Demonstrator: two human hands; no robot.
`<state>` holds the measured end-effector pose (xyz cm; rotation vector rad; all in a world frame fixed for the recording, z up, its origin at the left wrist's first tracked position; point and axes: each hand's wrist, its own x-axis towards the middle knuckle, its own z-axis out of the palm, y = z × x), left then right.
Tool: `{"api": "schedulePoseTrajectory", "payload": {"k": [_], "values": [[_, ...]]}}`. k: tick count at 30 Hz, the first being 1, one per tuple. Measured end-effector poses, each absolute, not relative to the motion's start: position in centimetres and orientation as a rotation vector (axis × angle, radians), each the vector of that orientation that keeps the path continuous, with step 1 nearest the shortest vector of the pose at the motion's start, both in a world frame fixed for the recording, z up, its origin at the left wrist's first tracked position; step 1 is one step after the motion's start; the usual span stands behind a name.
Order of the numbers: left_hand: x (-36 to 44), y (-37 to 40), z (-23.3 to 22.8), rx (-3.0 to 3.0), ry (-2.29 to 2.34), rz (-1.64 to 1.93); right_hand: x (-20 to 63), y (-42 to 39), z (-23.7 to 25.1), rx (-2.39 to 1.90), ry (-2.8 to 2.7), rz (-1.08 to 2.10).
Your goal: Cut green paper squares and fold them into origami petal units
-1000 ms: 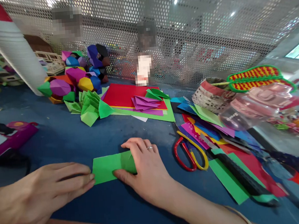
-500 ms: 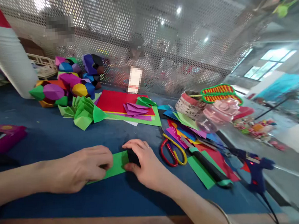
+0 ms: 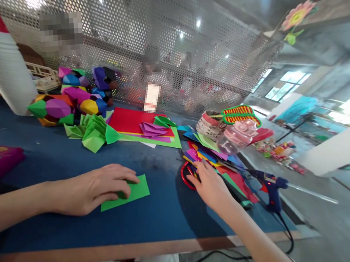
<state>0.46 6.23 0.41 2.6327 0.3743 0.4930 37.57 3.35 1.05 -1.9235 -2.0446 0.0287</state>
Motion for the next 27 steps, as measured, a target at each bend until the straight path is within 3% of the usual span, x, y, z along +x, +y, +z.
{"api": "schedulePoseTrajectory", "payload": {"k": [7,9,12,15,18,27], "values": [[-0.1,7.0,0.5,2.565,0.483,0.301,36.2,3.5,2.0,-1.762,-2.060,0.309],[-0.1,7.2,0.5,2.534,0.482,0.299,34.4,2.8,2.5,-1.666,-2.004,0.482],[-0.1,7.5,0.3,2.493,0.488,0.296,30.3,1.4,2.8,-1.330,-1.597,1.023],[0.0,7.6,0.1,2.470,0.496,0.276,26.1,0.5,2.5,-1.164,-1.428,1.255],[0.0,7.7,0.0,2.481,0.505,0.262,23.3,0.5,2.0,-1.116,-1.516,1.285],[-0.2,8.2,1.0,2.541,0.492,0.154,20.3,1.4,1.0,-1.128,-1.900,0.981]]}}
